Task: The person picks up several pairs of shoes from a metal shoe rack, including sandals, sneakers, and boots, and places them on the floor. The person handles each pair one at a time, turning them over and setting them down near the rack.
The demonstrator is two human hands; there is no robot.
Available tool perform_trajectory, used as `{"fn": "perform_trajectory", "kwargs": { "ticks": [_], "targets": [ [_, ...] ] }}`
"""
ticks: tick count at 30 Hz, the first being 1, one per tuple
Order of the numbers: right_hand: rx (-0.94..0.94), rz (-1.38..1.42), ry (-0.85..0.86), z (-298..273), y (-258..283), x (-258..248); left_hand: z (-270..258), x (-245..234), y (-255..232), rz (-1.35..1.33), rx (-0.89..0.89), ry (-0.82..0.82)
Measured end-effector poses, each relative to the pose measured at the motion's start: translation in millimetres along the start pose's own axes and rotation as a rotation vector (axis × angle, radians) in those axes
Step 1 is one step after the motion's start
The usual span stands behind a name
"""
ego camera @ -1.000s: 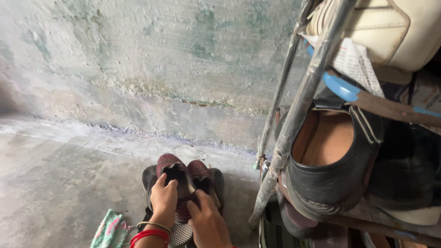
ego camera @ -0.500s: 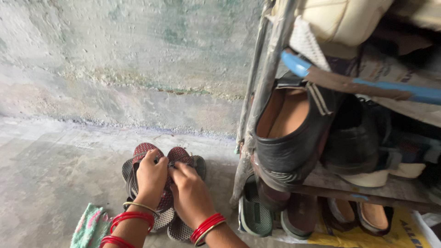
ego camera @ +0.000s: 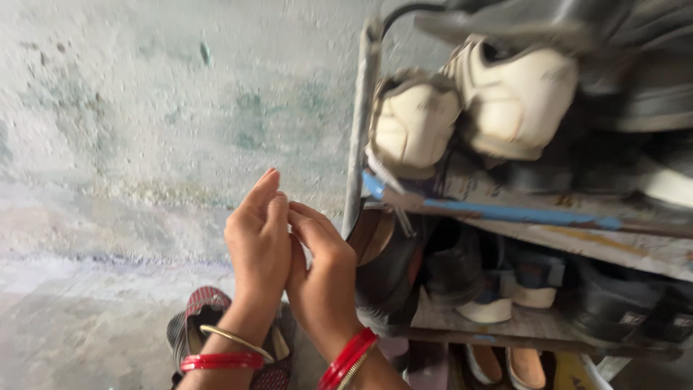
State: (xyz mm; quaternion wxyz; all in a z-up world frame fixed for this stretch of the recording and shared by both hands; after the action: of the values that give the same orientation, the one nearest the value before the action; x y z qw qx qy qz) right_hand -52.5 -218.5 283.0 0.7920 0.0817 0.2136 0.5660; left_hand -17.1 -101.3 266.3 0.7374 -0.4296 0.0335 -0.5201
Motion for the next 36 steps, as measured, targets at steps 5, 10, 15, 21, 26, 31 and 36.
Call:
{"fn": "perform_trajectory", "kwargs": {
  "ticks": [5, 10, 15, 21, 26, 31, 36],
  "targets": [
    [-0.02, -0.003, -0.095, 32, 25, -53, -3, 51, -70, -0.148, 0.093, 0.098],
    [-0.137, -0.181, -0.215, 57, 27, -98, -1, 100, -108, -0.109, 0.189, 0.168],
    [-0.117, -0.34, -0.331, 78, 5, -145, 0, 153, -126, 0.099, 0.471, 0.435],
    [-0.027, -0.421, -0.42, 95, -23, -195, 9, 208, -141, 0.345, 0.59, 0.617],
    [-0.058, -0.569, -0.493, 110, -38, -234, 18, 247, -155, 0.479, 0.601, 0.675],
    [-0.076, -0.553, -0.466, 139, -53, -256, 31, 268, -154, 0.546, 0.448, 0.672],
    [-0.114, -0.469, -0.318, 179, -67, -251, 35, 274, -135, 0.441, 0.422, 0.656]
  ]
}}
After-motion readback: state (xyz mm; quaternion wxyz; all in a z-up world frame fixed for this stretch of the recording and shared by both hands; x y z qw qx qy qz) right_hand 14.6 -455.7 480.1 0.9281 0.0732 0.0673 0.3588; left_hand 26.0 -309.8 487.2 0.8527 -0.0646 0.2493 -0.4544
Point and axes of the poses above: each hand's wrist, its own z-axis towards the middle knuckle, its own x-axis out of the palm, y = z × x, the point moved 3 cm from there along z, towards the middle knuckle, and after that the axes turned 14 degrees about -z, right-handed, at the moved point
